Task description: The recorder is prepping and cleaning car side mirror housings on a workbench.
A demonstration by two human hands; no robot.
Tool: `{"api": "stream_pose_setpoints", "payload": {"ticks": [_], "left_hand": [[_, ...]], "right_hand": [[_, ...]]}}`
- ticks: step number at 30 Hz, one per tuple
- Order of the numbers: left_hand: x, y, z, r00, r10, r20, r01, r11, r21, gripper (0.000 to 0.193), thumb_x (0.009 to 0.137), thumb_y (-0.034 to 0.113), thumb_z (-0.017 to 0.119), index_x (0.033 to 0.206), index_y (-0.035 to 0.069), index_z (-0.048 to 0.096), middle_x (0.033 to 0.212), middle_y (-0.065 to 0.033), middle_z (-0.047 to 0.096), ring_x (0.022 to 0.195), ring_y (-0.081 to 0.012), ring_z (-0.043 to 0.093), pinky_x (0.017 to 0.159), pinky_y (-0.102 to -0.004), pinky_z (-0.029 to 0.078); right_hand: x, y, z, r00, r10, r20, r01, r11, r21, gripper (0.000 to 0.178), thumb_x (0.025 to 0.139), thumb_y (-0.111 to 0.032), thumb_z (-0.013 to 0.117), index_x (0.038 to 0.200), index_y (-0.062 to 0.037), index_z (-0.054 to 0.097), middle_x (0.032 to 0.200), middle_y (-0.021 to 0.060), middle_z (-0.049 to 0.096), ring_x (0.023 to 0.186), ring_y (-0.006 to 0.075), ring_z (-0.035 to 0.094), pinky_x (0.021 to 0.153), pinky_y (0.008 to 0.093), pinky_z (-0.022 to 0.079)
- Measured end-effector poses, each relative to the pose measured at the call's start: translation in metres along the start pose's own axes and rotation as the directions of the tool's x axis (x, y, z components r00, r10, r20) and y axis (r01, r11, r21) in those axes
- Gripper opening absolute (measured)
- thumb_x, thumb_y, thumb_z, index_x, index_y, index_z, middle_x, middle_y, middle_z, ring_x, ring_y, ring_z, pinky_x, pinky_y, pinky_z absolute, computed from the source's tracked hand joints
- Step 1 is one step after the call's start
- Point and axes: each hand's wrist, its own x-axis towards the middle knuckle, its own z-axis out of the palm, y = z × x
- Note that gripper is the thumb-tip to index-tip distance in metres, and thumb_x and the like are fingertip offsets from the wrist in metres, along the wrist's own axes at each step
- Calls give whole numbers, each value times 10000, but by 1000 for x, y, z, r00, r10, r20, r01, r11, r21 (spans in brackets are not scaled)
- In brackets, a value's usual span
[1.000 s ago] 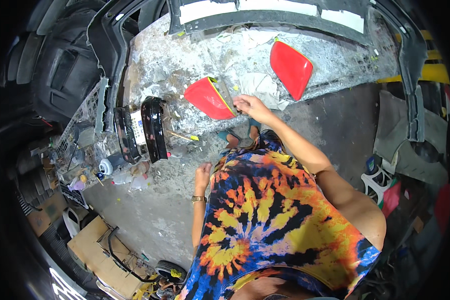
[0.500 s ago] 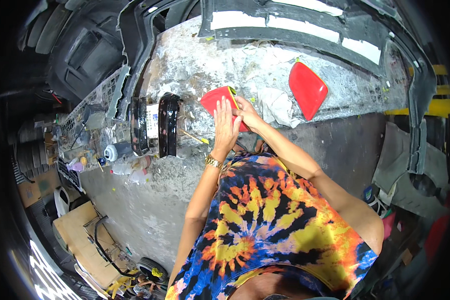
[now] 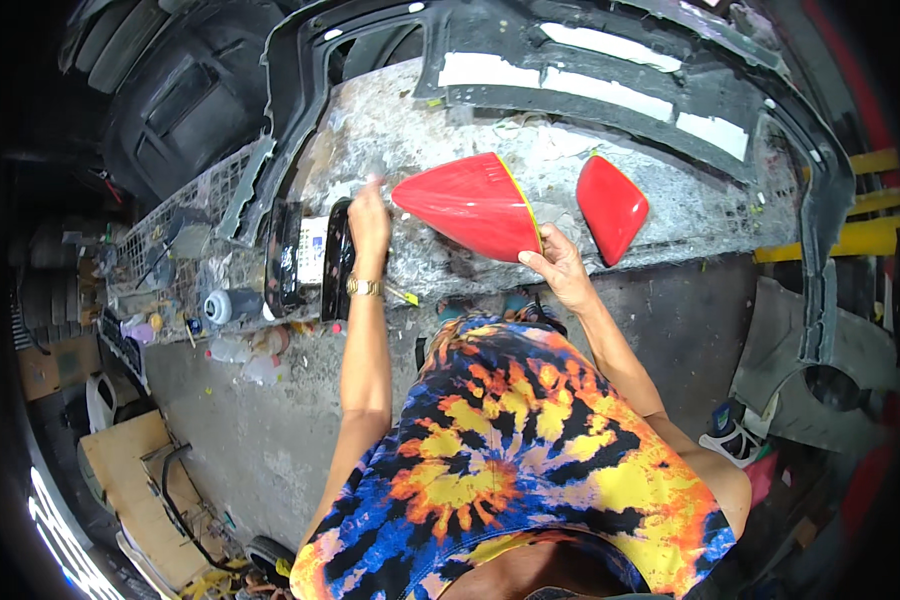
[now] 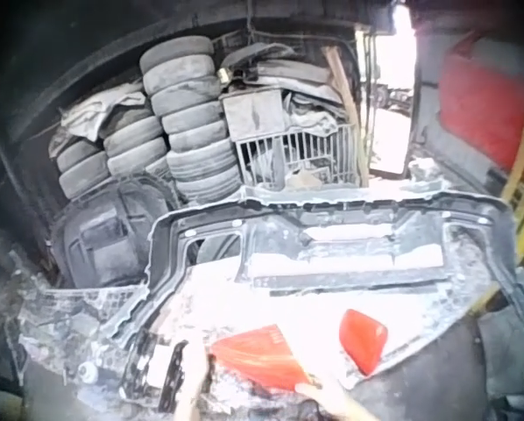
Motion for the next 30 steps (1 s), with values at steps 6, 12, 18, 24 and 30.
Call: {"api": "stream_pose_setpoints", "payload": {"ticks": [6, 12, 18, 24, 30], "left_hand": [[-42, 35, 0, 798, 581, -158, -581, 812, 54, 479, 1007, 296, 315, 1325, -26, 471, 1435, -189, 394, 1380, -319, 288, 1138, -412, 190], [-98, 90, 33, 620, 777, 109, -784, 610, 110, 651, 854, 273, 566, 1407, 1, 355, 1468, -184, 343, 1388, -334, 274, 1138, -475, 166], [-87, 70, 33, 547, 828, 123, -836, 532, 135, 583, 890, 356, 522, 1343, -2, 446, 1391, -173, 457, 1306, -318, 414, 1096, -463, 264], [3, 11, 8, 969, 74, 236, -72, 997, -19, 578, 993, 440, 316, 1188, -32, 586, 1180, -232, 603, 1140, -318, 562, 988, -351, 405], [-48, 30, 4, 964, 211, 162, 42, 480, -876, 553, 999, 402, 402, 1289, -65, 468, 1197, -174, 595, 1116, -222, 559, 1025, -327, 353]], "right_hand": [[-7, -16, -10, 987, -142, -69, 110, 934, -341, 180, 880, -24, 610, 1054, -48, 571, 950, 7, 577, 903, 97, 539, 809, 255, 433], [-4, -14, -3, 942, -326, 79, 307, 743, -595, 282, 830, 21, 623, 1100, -44, 572, 1030, 102, 639, 977, 266, 584, 877, 357, 442], [-14, -13, 1, 938, -341, 65, 319, 773, -548, 269, 824, 5, 632, 1085, -42, 588, 1021, 102, 637, 983, 270, 572, 874, 368, 430], [-23, -24, -9, 987, -157, -32, 144, 954, -262, 243, 857, 7, 616, 1092, -42, 586, 966, 28, 614, 894, 127, 552, 831, 277, 430], [-22, -25, -6, 989, -140, -36, 126, 957, -260, 229, 868, 28, 593, 1088, -35, 576, 979, 9, 595, 922, 84, 531, 850, 259, 419]]}}
